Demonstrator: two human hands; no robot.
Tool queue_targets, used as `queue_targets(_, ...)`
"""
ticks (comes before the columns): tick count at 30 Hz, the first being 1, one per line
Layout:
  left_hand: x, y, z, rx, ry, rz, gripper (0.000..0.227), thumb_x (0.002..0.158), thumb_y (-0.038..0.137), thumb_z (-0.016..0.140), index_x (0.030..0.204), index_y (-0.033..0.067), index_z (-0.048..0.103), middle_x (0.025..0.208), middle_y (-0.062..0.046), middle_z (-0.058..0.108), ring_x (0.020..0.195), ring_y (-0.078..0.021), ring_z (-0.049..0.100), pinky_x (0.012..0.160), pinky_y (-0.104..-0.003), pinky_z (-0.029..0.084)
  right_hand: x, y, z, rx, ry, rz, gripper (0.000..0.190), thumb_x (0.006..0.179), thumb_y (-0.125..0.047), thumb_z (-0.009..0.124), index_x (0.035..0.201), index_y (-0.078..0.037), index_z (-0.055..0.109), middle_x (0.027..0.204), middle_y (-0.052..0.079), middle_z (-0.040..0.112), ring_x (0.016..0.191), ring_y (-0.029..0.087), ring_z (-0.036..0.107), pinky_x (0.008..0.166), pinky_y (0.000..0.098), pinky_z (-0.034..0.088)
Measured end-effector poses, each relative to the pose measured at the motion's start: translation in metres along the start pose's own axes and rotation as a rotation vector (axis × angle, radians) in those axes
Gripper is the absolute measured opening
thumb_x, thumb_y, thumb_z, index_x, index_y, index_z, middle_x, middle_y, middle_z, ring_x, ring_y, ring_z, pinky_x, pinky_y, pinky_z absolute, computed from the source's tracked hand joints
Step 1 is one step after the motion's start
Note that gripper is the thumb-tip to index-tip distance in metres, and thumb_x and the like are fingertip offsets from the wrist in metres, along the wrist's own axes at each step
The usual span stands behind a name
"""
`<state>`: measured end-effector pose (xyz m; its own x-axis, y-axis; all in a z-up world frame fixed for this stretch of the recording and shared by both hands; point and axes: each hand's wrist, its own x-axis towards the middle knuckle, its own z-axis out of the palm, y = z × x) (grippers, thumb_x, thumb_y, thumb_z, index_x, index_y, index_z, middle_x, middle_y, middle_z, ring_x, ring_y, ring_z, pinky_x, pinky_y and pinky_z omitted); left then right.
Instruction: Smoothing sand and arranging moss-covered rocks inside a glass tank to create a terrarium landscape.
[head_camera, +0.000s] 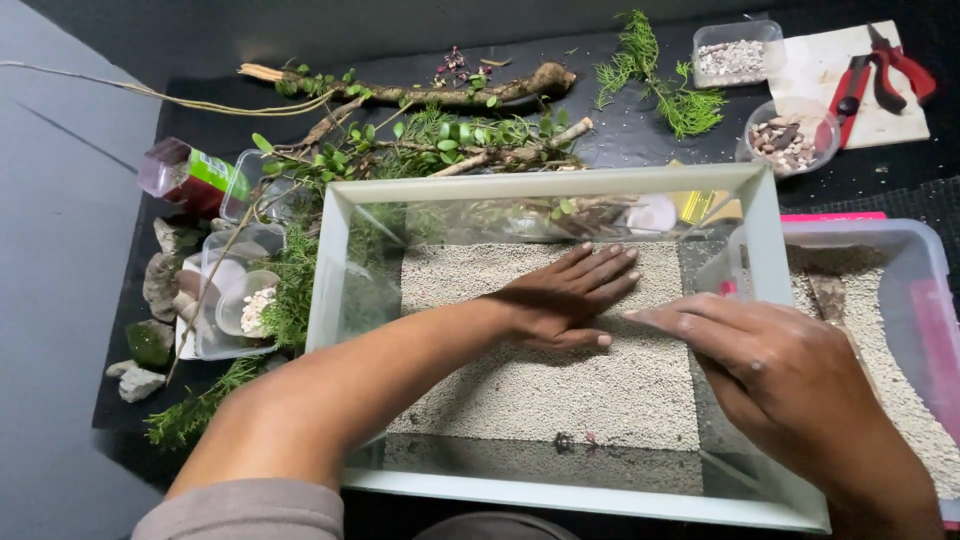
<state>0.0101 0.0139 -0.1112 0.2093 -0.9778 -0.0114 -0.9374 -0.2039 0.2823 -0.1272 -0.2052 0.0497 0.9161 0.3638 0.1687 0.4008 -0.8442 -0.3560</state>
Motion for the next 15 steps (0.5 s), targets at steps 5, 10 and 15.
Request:
queue_targets(5,0.003,0.021,0.027,0.093,0.025,0.121,0.087,0.098,0.068,0.005,0.165,0.0137,0.020,0.172,-0.020,0.010,0.161,-0.0326,0.016,0.131,-0.054,0.009,-0.001,0.002,0.003,-0.027,-0.013,0.016,0.041,0.090,-0.017,0.059,0.126,-0.032,0.070,0.125,-0.011,0.074,0.098,0.023,0.073,0.068,0.0403,0.056)
queue_targets(10,0.012,0.047,0.050,-0.145,0.226,0.258,0.078,0.107,0.057,0.019,0.164,0.0048,0.010,0.168,-0.029,0.028,0.162,-0.0386,0.026,0.138,-0.051,0.011,-0.002,0.002,0.003,-0.036,0.026,-0.004,0.037,0.091,-0.016,0.060,0.124,-0.028,0.072,0.124,-0.007,0.075,0.099,0.023,0.073,0.074,0.0387,0.056)
queue_targets(15,0.006,0.067,0.034,0.271,0.070,0.317,0.077,0.103,0.058,0.017,0.163,0.0109,0.024,0.171,-0.015,0.021,0.162,-0.0238,0.023,0.133,-0.044,0.008,-0.002,0.005,0.003,-0.015,-0.005,0.006,0.040,0.090,-0.017,0.060,0.127,-0.029,0.071,0.126,-0.007,0.075,0.104,0.023,0.072,0.078,0.0382,0.055)
